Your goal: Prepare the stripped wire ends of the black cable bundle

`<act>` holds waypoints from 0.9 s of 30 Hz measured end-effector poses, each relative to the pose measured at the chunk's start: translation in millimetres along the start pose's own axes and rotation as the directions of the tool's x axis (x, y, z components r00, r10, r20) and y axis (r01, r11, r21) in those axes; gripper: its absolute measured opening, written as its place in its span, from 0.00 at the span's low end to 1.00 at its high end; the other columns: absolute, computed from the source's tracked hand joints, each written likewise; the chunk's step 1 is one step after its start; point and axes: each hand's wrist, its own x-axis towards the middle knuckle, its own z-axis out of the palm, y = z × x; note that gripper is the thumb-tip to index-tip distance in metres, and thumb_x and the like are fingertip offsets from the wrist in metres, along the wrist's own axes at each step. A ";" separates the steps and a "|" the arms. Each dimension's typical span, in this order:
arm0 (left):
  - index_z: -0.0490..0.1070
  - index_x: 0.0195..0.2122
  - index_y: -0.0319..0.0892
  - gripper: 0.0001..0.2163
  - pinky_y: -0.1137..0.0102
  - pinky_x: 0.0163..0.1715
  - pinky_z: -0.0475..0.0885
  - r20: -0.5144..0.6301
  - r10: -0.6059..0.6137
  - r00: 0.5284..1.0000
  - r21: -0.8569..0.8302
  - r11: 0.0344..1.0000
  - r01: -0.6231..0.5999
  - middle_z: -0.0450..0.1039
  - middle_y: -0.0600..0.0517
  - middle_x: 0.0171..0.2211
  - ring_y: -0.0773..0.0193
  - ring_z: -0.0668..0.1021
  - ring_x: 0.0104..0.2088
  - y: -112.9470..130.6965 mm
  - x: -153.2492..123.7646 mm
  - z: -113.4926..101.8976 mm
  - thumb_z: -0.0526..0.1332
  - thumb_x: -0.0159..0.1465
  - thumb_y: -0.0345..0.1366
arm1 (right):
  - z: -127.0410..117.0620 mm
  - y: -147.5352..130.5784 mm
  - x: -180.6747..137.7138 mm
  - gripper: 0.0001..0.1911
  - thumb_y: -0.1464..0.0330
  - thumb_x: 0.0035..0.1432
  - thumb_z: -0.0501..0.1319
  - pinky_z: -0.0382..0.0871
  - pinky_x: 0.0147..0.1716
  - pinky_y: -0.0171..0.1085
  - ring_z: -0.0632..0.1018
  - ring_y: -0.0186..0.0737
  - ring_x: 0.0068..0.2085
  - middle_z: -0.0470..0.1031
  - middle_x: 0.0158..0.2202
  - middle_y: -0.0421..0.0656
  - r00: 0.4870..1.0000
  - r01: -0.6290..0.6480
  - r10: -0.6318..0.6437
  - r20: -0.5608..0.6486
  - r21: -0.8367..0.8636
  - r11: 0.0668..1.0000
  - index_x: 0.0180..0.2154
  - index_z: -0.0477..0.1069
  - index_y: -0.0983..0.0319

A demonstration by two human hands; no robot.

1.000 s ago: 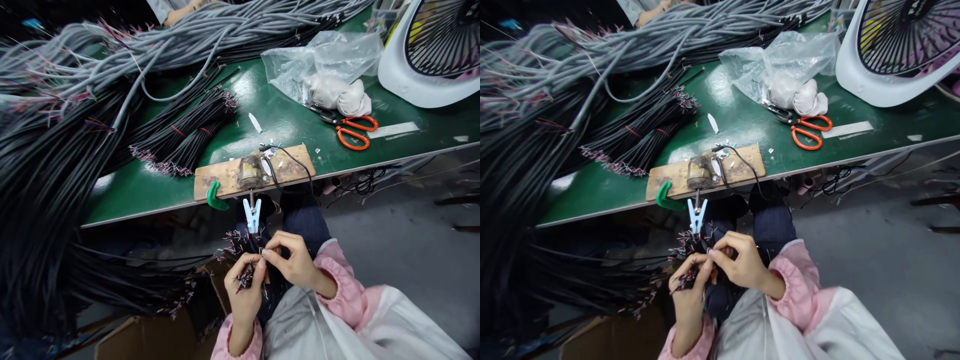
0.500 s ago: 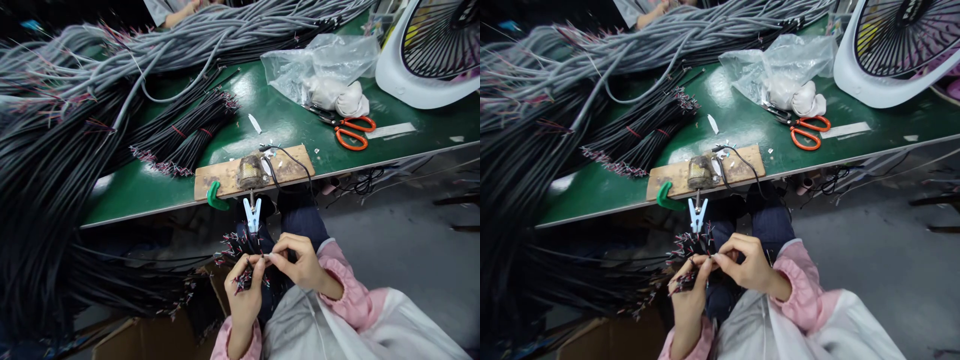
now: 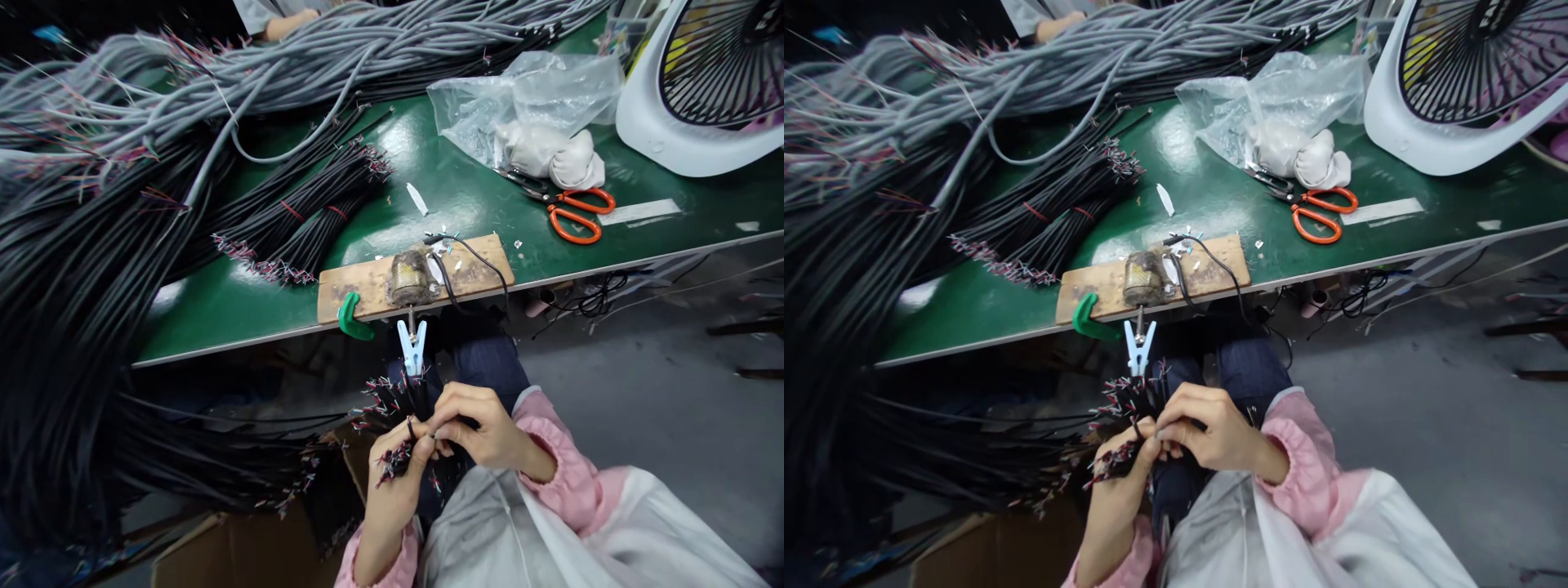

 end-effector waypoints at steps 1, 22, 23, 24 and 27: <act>0.74 0.22 0.42 0.17 0.72 0.29 0.71 0.009 -0.004 1.000 -0.022 1.000 0.004 0.76 0.53 0.22 0.63 0.77 0.24 -0.4 0.5 0.4 0.64 0.68 0.41 | 3.2 2.1 0.4 0.17 0.58 0.68 0.62 0.74 0.31 0.36 0.77 0.38 0.30 0.76 0.31 0.46 0.999 -0.038 0.039 -0.019 0.054 0.998 0.34 0.79 0.63; 0.78 0.32 0.42 0.07 0.76 0.35 0.70 -0.262 -0.112 0.959 -0.234 0.971 0.050 0.76 0.54 0.30 0.65 0.76 0.32 -10.1 2.7 6.7 0.68 0.65 0.40 | 32.8 20.3 5.4 0.08 0.66 0.57 0.72 0.66 0.23 0.34 0.72 0.35 0.24 0.76 0.24 0.43 0.931 -0.004 0.037 -0.363 0.091 0.996 0.28 0.80 0.63; 0.78 0.33 0.42 0.07 0.75 0.36 0.70 -0.268 -0.123 0.956 -0.237 0.970 0.058 0.76 0.54 0.31 0.65 0.76 0.33 -10.6 1.7 5.0 0.69 0.64 0.39 | 28.9 18.2 5.8 0.07 0.67 0.58 0.72 0.66 0.23 0.34 0.72 0.35 0.25 0.77 0.24 0.43 0.942 0.008 0.008 -0.335 0.047 0.999 0.29 0.81 0.63; 0.78 0.32 0.42 0.06 0.75 0.35 0.70 -0.272 -0.129 0.953 -0.238 0.969 0.063 0.76 0.54 0.30 0.65 0.76 0.33 -10.8 0.8 3.7 0.70 0.63 0.39 | 24.9 15.7 6.4 0.06 0.67 0.58 0.71 0.66 0.23 0.34 0.72 0.35 0.24 0.77 0.25 0.44 0.954 0.009 -0.003 -0.301 0.018 1.000 0.30 0.81 0.63; 0.78 0.31 0.42 0.05 0.75 0.35 0.69 -0.281 -0.127 0.951 -0.232 0.971 0.061 0.76 0.55 0.29 0.65 0.76 0.31 -8.5 -0.9 2.1 0.71 0.61 0.36 | 15.1 7.6 9.7 0.07 0.67 0.56 0.71 0.68 0.24 0.33 0.73 0.35 0.25 0.78 0.27 0.45 0.984 0.004 -0.012 -0.178 -0.046 0.999 0.35 0.82 0.64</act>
